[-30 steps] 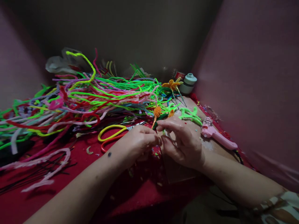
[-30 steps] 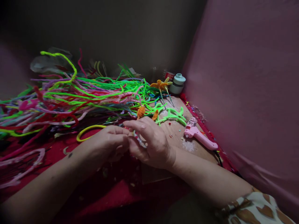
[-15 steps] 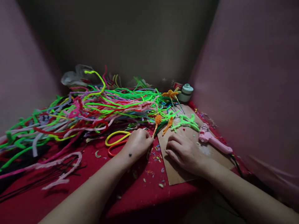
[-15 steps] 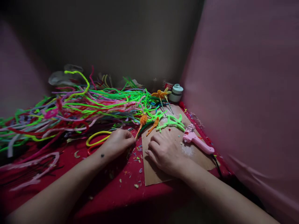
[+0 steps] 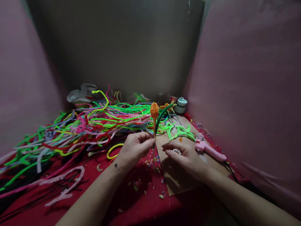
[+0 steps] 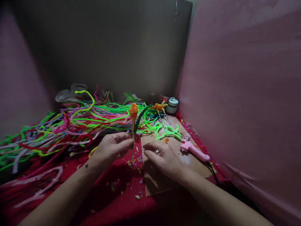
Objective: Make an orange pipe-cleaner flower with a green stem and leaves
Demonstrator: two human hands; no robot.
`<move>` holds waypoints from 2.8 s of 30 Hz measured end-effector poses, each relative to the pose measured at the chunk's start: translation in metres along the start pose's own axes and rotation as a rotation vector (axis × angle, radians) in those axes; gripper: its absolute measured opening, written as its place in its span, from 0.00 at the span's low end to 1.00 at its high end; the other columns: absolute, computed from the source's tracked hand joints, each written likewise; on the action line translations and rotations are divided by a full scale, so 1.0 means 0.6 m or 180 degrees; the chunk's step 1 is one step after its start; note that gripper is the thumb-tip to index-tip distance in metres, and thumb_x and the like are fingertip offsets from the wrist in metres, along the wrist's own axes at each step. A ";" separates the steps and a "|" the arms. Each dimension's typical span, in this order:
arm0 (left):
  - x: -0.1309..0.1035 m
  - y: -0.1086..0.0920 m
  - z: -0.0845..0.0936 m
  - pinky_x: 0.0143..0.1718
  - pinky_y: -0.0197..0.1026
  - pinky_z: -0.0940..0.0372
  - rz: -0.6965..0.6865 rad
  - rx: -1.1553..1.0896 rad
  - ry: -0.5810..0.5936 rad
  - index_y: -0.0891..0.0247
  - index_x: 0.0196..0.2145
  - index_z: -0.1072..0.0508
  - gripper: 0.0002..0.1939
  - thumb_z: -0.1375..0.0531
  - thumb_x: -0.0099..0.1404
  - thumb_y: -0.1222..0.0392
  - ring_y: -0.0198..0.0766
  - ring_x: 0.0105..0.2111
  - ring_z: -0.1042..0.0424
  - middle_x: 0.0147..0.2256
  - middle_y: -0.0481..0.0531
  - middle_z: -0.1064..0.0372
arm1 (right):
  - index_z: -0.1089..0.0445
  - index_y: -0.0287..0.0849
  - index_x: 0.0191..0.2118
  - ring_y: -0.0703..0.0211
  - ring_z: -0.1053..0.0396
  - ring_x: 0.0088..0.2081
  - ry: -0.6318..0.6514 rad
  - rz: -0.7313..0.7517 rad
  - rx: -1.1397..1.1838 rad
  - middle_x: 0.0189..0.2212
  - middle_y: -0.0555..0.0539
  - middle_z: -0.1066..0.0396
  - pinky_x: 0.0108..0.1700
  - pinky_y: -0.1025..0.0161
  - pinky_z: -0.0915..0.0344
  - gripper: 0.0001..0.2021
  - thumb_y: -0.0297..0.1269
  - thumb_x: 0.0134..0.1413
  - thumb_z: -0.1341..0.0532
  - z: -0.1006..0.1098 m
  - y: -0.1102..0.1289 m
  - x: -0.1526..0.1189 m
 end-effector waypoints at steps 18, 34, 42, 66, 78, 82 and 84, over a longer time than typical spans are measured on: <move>0.000 -0.014 0.037 0.21 0.33 0.44 -0.0158 -0.1229 -0.0318 0.68 0.24 0.29 0.13 0.33 0.49 0.56 0.28 0.18 0.39 0.20 0.46 0.35 | 0.26 0.40 0.25 0.64 0.37 0.26 0.0625 -0.0571 0.1854 0.22 0.51 0.30 0.34 0.63 0.42 0.05 0.36 0.41 0.33 -0.084 0.026 0.089; 0.010 0.008 0.021 0.14 0.28 0.55 0.0163 -0.1026 -0.0119 0.66 0.29 0.31 0.12 0.37 0.55 0.53 0.22 0.14 0.50 0.18 0.42 0.41 | 0.26 0.38 0.27 0.65 0.36 0.25 0.0228 -0.1114 0.3152 0.23 0.49 0.29 0.28 0.67 0.42 0.06 0.34 0.40 0.33 -0.081 0.005 0.082; 0.008 0.020 0.017 0.14 0.29 0.60 0.0605 -0.0820 0.0089 0.67 0.23 0.32 0.14 0.37 0.55 0.53 0.22 0.13 0.52 0.15 0.41 0.45 | 0.27 0.38 0.24 0.69 0.44 0.24 -0.0226 -0.0809 0.3181 0.22 0.52 0.35 0.28 0.68 0.46 0.05 0.32 0.39 0.32 -0.063 -0.009 0.097; -0.005 -0.004 0.001 0.14 0.32 0.57 0.0582 -0.0039 -0.0041 0.65 0.16 0.34 0.13 0.40 0.51 0.56 0.25 0.11 0.51 0.10 0.43 0.46 | 0.27 0.38 0.22 0.70 0.43 0.20 -0.0169 -0.0862 0.2806 0.17 0.53 0.36 0.23 0.68 0.49 0.07 0.36 0.37 0.31 -0.062 -0.017 0.098; -0.001 0.013 0.003 0.13 0.31 0.56 0.0605 -0.0404 0.0287 0.65 0.18 0.33 0.12 0.40 0.55 0.57 0.24 0.10 0.49 0.11 0.43 0.44 | 0.26 0.38 0.23 0.69 0.44 0.20 -0.0098 -0.0951 0.3048 0.17 0.53 0.37 0.25 0.67 0.46 0.09 0.38 0.33 0.30 -0.065 -0.015 0.097; -0.001 0.014 0.006 0.14 0.31 0.56 0.0530 -0.0394 0.0376 0.65 0.18 0.32 0.14 0.40 0.56 0.56 0.25 0.11 0.48 0.12 0.44 0.42 | 0.25 0.38 0.25 0.70 0.43 0.21 -0.0054 -0.0933 0.3128 0.17 0.53 0.37 0.26 0.67 0.44 0.08 0.37 0.36 0.31 -0.067 -0.019 0.097; -0.001 0.013 0.006 0.14 0.31 0.57 0.0496 -0.0365 0.0395 0.65 0.18 0.32 0.14 0.40 0.56 0.56 0.25 0.11 0.49 0.12 0.44 0.43 | 0.25 0.38 0.25 0.70 0.42 0.20 -0.0043 -0.0931 0.3138 0.17 0.53 0.36 0.26 0.67 0.44 0.08 0.37 0.37 0.31 -0.067 -0.020 0.097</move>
Point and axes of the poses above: each hand's wrist, its own x-axis towards the middle knuckle, its own z-axis out of the back of the hand, y = z × x, the point moved 4 cm from there along x, towards the middle knuckle
